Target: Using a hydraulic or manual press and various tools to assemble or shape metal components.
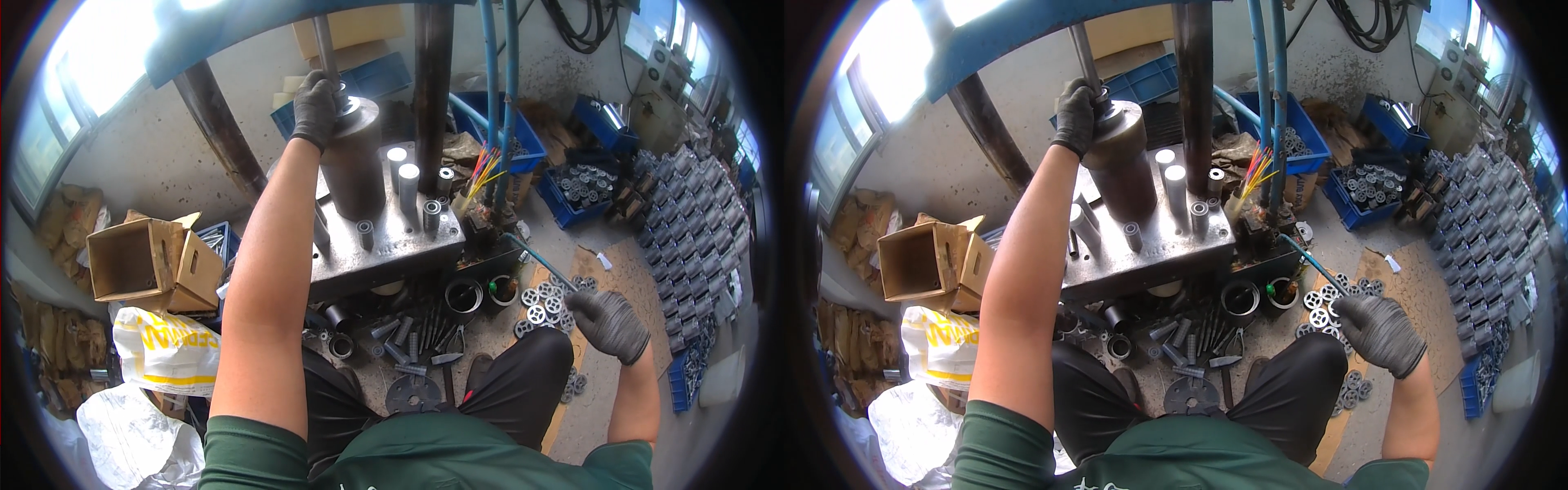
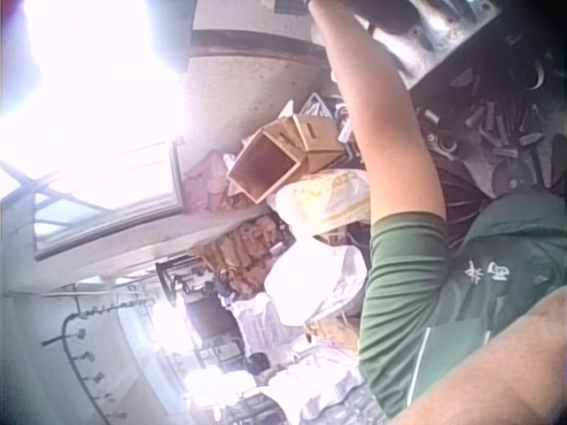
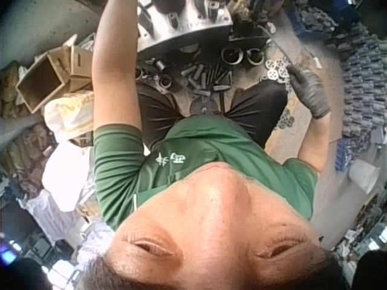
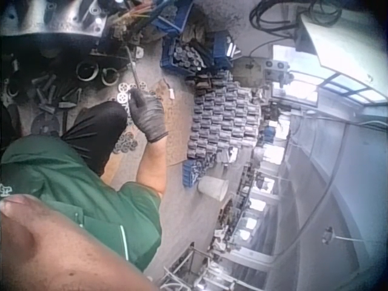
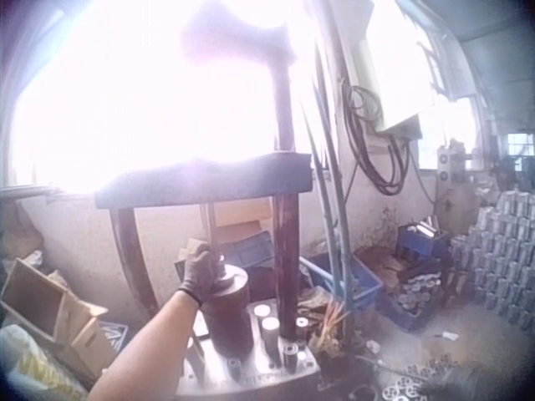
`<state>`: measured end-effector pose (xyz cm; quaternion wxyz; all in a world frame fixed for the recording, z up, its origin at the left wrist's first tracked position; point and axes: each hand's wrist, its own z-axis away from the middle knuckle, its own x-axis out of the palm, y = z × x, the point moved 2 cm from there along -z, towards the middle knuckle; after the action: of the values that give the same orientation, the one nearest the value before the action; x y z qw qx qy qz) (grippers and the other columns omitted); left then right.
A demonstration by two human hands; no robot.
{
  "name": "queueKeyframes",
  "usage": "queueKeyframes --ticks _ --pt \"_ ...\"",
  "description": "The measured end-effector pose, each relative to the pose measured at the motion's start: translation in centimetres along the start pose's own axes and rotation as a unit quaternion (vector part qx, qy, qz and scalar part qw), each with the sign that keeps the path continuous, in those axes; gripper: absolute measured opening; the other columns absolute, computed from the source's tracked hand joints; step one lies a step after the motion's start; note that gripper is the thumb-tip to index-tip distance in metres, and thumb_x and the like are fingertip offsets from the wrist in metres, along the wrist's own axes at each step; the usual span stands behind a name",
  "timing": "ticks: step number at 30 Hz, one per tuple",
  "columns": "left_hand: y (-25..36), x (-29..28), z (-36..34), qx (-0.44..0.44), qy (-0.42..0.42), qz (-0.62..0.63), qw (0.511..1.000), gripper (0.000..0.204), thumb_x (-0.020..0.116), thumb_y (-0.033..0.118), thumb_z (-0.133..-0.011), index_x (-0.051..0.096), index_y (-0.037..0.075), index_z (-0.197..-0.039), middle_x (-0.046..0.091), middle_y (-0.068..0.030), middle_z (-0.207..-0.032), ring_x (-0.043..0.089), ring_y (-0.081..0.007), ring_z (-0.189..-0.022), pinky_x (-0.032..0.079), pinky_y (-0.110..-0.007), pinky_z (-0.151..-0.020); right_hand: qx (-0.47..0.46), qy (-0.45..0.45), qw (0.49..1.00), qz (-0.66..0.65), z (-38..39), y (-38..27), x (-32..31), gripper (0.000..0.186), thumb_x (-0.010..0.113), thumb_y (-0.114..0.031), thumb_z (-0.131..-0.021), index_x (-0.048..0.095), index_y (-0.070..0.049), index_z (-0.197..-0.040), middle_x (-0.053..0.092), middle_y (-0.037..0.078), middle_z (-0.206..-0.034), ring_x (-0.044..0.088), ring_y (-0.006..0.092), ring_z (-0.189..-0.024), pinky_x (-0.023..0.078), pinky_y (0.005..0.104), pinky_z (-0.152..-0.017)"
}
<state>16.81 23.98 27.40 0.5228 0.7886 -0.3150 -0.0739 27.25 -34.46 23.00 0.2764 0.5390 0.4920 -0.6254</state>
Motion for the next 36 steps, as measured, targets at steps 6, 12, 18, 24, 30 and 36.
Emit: queueKeyframes --ticks 6,12,18,24,30,36 --pt "0.2 -0.1 0.1 0.018 0.021 -0.003 1.0 0.023 0.05 0.003 -0.091 0.07 0.001 -0.101 0.066 -0.0096 -0.083 0.057 -0.0177 -0.063 0.049 -0.032 -0.057 -0.174 0.336 0.913 0.151 -7.4 -0.4 -4.2 0.015 0.068 -0.003 -0.099 0.07 -0.002 -0.114 0.075 0.022 -0.101 0.075 0.039 -0.086 0.061 0.0458 -0.077" --pt "-0.3 -0.4 -0.4 0.028 0.005 0.0 1.0 0.027 0.049 0.007 -0.091 0.071 0.002 -0.106 0.068 -0.0101 -0.088 0.06 -0.0177 -0.069 0.051 -0.032 -0.061 -0.15 0.38 0.906 0.114 -18.0 1.2 -8.9 0.012 0.063 -0.011 -0.106 0.069 -0.002 -0.109 0.075 0.021 -0.098 0.076 0.0374 -0.089 0.062 0.0446 -0.078" --pt "-1.1 -1.0 -0.6 0.064 0.108 0.033 0.992 0.023 0.05 0.009 -0.095 0.069 0.003 -0.107 0.068 -0.0088 -0.086 0.062 -0.0185 -0.07 0.052 -0.033 -0.064 -0.105 0.375 0.914 0.119 -22.7 1.6 -10.2 0.024 0.062 -0.025 -0.109 0.07 -0.003 -0.103 0.073 0.022 -0.097 0.075 0.0392 -0.091 0.06 0.047 -0.081" --pt "-0.8 -1.1 -0.1 0.156 0.258 -0.183 0.936 0.027 0.054 0.024 -0.106 0.07 0.003 -0.107 0.075 -0.0145 -0.09 0.072 -0.0273 -0.081 0.056 -0.041 -0.08 -0.091 0.338 0.931 0.102 -23.0 2.3 -10.1 0.07 0.048 -0.07 -0.109 0.069 -0.004 -0.096 0.071 0.018 -0.084 0.075 0.0316 -0.082 0.061 0.0443 -0.078" --pt "0.7 0.2 1.3 0.069 0.114 -0.254 0.958 0.042 0.053 0.042 -0.108 0.073 0.007 -0.12 0.079 -0.0183 -0.101 0.076 -0.0329 -0.099 0.057 -0.044 -0.091 -0.001 0.273 0.958 0.083 -23.3 2.4 -10.1 0.074 0.049 -0.075 -0.106 0.07 -0.005 -0.093 0.07 0.014 -0.074 0.076 0.0305 -0.077 0.061 0.0435 -0.076" --pt "-0.4 -2.3 11.9 0.254 0.092 -0.258 0.927 0.026 0.068 0.018 -0.102 0.07 0.005 -0.125 0.075 -0.0146 -0.106 0.073 -0.0269 -0.1 0.058 -0.038 -0.091 0.006 0.289 0.95 0.118 -22.8 1.8 -10.3 0.028 0.061 -0.03 -0.104 0.073 -0.004 -0.105 0.074 0.023 -0.091 0.076 0.0369 -0.087 0.061 0.0459 -0.082"
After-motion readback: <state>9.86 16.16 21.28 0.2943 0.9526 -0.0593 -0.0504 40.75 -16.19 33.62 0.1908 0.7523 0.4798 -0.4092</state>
